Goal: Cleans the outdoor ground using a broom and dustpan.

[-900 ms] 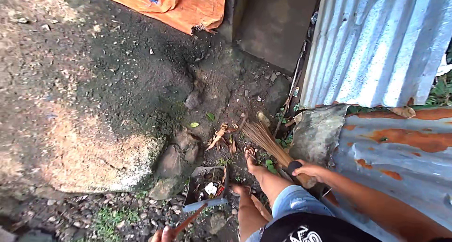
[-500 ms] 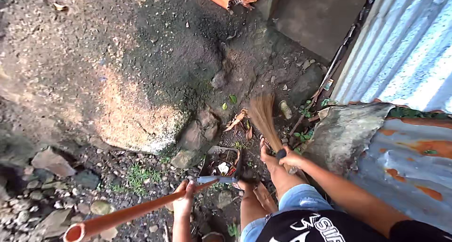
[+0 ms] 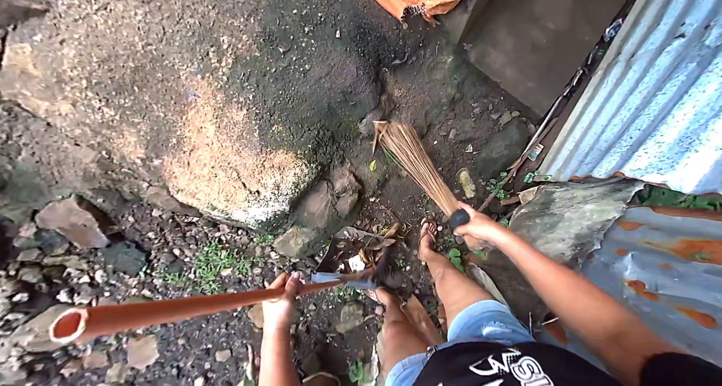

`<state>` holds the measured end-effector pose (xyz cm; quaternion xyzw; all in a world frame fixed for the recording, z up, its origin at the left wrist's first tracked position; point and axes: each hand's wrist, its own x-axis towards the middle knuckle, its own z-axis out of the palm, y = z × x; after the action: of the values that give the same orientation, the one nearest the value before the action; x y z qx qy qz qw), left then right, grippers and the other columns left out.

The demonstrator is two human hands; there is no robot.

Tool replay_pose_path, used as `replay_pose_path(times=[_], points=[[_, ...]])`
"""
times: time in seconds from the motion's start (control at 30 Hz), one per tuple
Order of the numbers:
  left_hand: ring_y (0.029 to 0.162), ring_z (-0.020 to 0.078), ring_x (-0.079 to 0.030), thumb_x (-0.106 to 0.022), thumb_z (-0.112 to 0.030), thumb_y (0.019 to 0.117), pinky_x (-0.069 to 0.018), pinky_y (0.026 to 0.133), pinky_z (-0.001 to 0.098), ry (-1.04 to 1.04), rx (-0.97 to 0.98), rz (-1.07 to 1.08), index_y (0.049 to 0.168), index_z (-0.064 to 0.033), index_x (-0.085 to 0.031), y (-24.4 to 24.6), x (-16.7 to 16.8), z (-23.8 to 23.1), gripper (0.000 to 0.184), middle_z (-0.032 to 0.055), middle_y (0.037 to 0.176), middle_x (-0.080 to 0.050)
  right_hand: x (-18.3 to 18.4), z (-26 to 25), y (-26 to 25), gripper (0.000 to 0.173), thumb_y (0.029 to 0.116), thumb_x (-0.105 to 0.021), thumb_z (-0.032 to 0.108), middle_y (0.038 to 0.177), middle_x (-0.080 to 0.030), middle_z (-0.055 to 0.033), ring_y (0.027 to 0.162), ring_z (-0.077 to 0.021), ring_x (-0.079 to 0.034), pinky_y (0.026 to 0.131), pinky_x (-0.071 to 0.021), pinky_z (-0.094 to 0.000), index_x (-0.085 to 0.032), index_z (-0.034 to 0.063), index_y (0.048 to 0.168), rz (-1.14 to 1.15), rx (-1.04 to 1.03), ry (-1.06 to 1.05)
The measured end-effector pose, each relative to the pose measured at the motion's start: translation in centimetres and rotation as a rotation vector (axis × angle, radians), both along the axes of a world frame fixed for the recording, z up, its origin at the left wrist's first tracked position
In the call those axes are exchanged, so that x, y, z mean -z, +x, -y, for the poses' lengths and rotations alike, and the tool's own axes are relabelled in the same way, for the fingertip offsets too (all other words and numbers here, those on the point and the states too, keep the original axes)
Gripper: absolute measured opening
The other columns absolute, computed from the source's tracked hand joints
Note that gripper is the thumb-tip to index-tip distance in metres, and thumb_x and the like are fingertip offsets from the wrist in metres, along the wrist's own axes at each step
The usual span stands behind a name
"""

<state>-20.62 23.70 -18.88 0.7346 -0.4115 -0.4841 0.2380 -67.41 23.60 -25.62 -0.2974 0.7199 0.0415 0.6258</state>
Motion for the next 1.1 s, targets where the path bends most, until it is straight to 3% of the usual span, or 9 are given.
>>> replay_pose_path(times=[0.17, 0.27, 0.43, 0.53, 0.63, 0.77, 0.83, 0.97, 1.1], points=[[0.052, -0.0083, -0.051, -0.048, -0.008, 0.1001, -0.042, 0.051, 0.0102, -0.014, -0.008, -0.023, 0.078, -0.0168, -0.052, 1.4, -0.4, -0.9, 0.024, -0.0176, 0.06, -0.055, 2.4, -2.5, 3.8, 0.099, 0.0838, -0.082, 0.014, 0.148, -0.049, -0.03, 0.138, -0.0476, -0.047, 0.112, -0.037, -0.0654, -0.024, 0.0129, 0.164, 0.099, -0.466, 0.152], [0.052, -0.0082, -0.051, -0.047, -0.008, 0.0993, -0.0426, 0.052, 0.0107, -0.032, 0.001, -0.037, 0.078, -0.0174, -0.052, 2.9, -0.6, -1.8, 0.024, -0.0177, 0.06, -0.056, -2.7, -4.6, 0.0, 0.096, 0.0822, -0.083, 0.005, 0.154, -0.041, -0.0312, 0.142, -0.0466, -0.042, 0.116, -0.0343, -0.061, -0.029, 0.0036, 0.161, 0.22, -0.439, 0.172], [0.053, -0.0077, -0.051, -0.049, -0.006, 0.0997, -0.0435, 0.053, 0.0112, -0.02, -0.032, -0.025, 0.078, -0.0151, -0.054, 3.8, -1.3, -2.2, 0.024, -0.0164, 0.06, -0.055, -9.5, -4.7, -2.4, 0.098, 0.0835, -0.081, 0.003, 0.154, -0.043, -0.0279, 0.136, -0.042, -0.049, 0.111, -0.0425, -0.056, -0.024, 0.0107, 0.163, 0.08, -0.303, 0.092], [0.055, -0.0029, -0.049, -0.052, -0.007, 0.1017, -0.0445, 0.058, 0.0162, 0.044, -0.021, 0.035, 0.082, -0.0058, -0.057, 3.1, -1.7, -1.9, 0.021, -0.0099, 0.062, -0.051, -5.4, -3.6, 0.2, 0.098, 0.0857, -0.083, 0.013, 0.152, -0.045, -0.0294, 0.138, -0.0405, -0.049, 0.114, -0.0411, -0.054, -0.022, 0.0079, 0.162, -0.029, -0.113, -0.032], [0.055, 0.0012, -0.046, -0.055, -0.012, 0.1029, -0.0438, 0.059, 0.0217, 0.03, -0.009, 0.06, 0.082, -0.0044, -0.057, 2.2, -0.8, -1.5, 0.022, -0.006, 0.062, -0.047, 1.0, -3.8, 6.9, 0.103, 0.0805, -0.083, 0.005, 0.147, -0.048, -0.0282, 0.132, -0.0371, -0.053, 0.109, -0.0466, -0.0511, -0.019, 0.0066, 0.161, -0.025, 0.104, -0.07], [0.055, 0.0034, -0.049, -0.057, -0.015, 0.1014, -0.0466, 0.06, 0.0265, 0.003, 0.016, 0.038, 0.083, -0.0058, -0.059, 1.3, 0.2, -0.2, 0.02, -0.0051, 0.064, -0.05, 4.4, -8.2, 12.2, 0.1, 0.0793, -0.083, 0.011, 0.143, -0.053, -0.0284, 0.133, -0.0414, -0.054, 0.11, -0.0435, -0.059, -0.025, 0.0078, 0.16, 0.084, -0.374, 0.183], [0.054, 0.0021, -0.048, -0.056, -0.015, 0.1011, -0.0458, 0.058, 0.0242, 0.0, 0.036, 0.011, 0.081, -0.0083, -0.058, 1.4, -0.3, 0.4, 0.021, -0.0069, 0.063, -0.049, 2.7, -9.7, 10.8, 0.099, 0.0805, -0.083, 0.008, 0.149, -0.049, -0.0276, 0.137, -0.0414, -0.05, 0.113, -0.0407, -0.0586, -0.025, 0.0083, 0.161, 0.188, -0.51, 0.244], [0.052, 0.0001, -0.047, -0.054, -0.012, 0.1013, -0.0441, 0.056, 0.0201, 0.026, 0.062, -0.023, 0.079, -0.0106, -0.057, 2.8, -3.2, 1.0, 0.022, -0.0095, 0.059, -0.048, -5.7, -9.9, 3.6, 0.098, 0.079, -0.08, -0.003, 0.152, -0.045, -0.0274, 0.136, -0.0379, -0.05, 0.112, -0.0432, -0.0514, -0.028, 0.0065, 0.161, 0.299, -0.405, 0.223], [0.054, 0.0067, -0.046, -0.056, -0.018, 0.1017, -0.0436, 0.058, 0.0298, 0.085, 0.05, 0.071, 0.083, -0.008, -0.058, 3.8, -1.8, 0.7, 0.021, -0.0043, 0.062, -0.047, -9.0, -8.2, 0.3, 0.1, 0.0787, -0.08, -0.002, 0.149, -0.048, -0.0263, 0.132, -0.0362, -0.054, 0.108, -0.0474, -0.0502, -0.025, 0.0089, 0.162, 0.165, -0.317, 0.149]])
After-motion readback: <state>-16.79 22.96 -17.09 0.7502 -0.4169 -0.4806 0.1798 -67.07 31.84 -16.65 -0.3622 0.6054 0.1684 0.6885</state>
